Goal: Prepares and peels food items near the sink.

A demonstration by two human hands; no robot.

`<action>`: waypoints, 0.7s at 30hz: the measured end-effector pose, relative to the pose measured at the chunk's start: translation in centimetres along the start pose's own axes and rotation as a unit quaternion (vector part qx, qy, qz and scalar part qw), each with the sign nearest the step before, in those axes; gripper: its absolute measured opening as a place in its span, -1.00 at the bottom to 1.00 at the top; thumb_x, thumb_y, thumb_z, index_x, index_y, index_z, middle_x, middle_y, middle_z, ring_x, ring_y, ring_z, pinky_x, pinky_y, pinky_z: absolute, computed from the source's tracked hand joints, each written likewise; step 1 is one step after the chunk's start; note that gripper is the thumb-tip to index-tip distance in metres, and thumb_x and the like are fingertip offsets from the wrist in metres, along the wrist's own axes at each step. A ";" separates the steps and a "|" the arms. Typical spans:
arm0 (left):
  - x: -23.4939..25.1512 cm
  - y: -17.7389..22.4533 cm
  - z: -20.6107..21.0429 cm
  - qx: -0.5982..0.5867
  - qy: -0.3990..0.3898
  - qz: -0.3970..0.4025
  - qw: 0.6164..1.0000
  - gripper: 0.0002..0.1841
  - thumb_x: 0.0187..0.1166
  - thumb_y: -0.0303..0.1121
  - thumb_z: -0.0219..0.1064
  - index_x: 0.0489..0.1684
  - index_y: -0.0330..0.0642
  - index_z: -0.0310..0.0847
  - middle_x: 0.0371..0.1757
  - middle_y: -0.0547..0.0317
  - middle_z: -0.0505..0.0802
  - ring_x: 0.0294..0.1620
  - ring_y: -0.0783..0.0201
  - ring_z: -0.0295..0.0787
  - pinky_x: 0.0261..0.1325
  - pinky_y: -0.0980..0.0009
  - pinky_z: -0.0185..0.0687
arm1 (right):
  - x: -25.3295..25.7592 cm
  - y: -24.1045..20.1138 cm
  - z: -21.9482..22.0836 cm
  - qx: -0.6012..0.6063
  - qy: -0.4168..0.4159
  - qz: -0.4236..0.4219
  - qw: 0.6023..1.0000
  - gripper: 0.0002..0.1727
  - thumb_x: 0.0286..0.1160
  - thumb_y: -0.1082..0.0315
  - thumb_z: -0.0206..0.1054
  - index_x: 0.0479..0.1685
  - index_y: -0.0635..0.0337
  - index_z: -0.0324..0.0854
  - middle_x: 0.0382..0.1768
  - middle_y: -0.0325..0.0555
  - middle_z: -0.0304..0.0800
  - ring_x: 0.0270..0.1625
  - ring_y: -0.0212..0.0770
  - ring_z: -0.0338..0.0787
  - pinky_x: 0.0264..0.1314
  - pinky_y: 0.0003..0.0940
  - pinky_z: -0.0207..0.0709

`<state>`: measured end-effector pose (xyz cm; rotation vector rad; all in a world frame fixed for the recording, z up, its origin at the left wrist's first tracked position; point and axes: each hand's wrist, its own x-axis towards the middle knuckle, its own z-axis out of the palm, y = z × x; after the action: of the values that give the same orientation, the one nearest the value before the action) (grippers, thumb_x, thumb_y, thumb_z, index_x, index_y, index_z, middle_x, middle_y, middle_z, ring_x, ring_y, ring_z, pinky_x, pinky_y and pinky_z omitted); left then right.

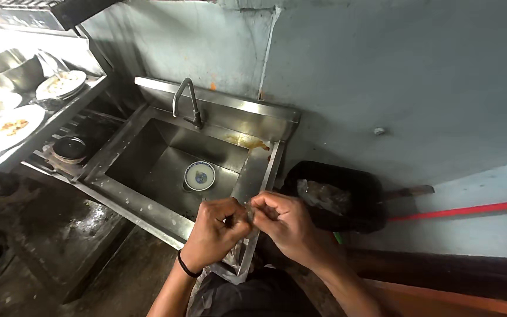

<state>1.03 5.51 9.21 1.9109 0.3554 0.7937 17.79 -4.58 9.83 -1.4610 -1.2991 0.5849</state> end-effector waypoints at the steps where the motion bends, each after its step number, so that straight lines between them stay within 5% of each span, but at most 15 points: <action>1: 0.0 0.0 0.0 -0.002 0.001 -0.004 1.000 -0.79 0.46 -0.46 0.38 -0.63 -0.18 0.67 -0.52 0.31 0.71 -0.51 0.51 0.58 -0.48 0.56 0.51 | -0.1 0.1 0.1 0.019 0.004 0.013 1.000 -0.95 0.36 0.33 0.40 -0.34 -0.02 0.78 -0.51 -0.42 0.70 -0.57 -0.50 0.60 -0.58 -0.62 0.50; 8: -0.7 0.1 1.0 -0.033 0.084 -0.013 0.996 -0.91 0.52 -0.43 0.43 -0.33 -0.25 0.79 -0.36 0.22 0.83 -0.44 0.39 0.75 -0.36 0.44 0.78 | 0.1 -0.6 0.2 -0.138 0.065 -0.088 0.984 -0.91 0.39 0.29 0.41 -0.33 0.05 0.81 -0.45 -0.46 0.64 -0.54 -0.67 0.53 -0.56 -0.77 0.49; 11: -0.6 0.2 0.9 -0.046 0.083 -0.025 0.995 -0.91 0.57 -0.46 0.39 -0.28 -0.29 0.77 -0.34 0.17 0.83 -0.46 0.35 0.77 -0.38 0.41 0.81 | 0.5 -1.0 -0.2 -0.185 0.055 -0.123 0.974 -0.85 0.44 0.27 0.40 -0.18 0.07 0.84 -0.35 -0.41 0.65 -0.50 -0.65 0.53 -0.53 -0.76 0.49; 14: -0.4 0.2 0.3 -0.021 0.051 -0.022 0.998 -0.87 0.60 -0.45 0.34 -0.31 -0.28 0.78 -0.34 0.19 0.81 -0.45 0.39 0.73 -0.39 0.46 0.75 | 0.7 -1.0 -0.7 -0.212 0.027 -0.177 0.961 -0.75 0.51 0.34 0.37 0.07 0.11 0.86 -0.16 -0.28 0.71 -0.38 -0.58 0.63 -0.43 -0.70 0.58; 21: -0.2 1.1 -0.3 0.050 0.004 -0.003 0.999 -0.76 0.62 -0.42 0.24 -0.49 -0.21 0.71 -0.48 0.31 0.71 -0.52 0.52 0.60 -0.47 0.57 0.58 | 0.4 -1.3 -1.3 -0.251 -0.023 -0.234 0.939 -0.77 0.55 0.31 0.34 0.00 0.16 0.86 -0.18 -0.21 0.73 -0.26 -0.46 0.72 -0.31 -0.64 0.64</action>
<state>0.62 5.11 10.18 1.9990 0.4129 0.7922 18.46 -4.89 11.56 -1.4577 -1.8500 -0.0392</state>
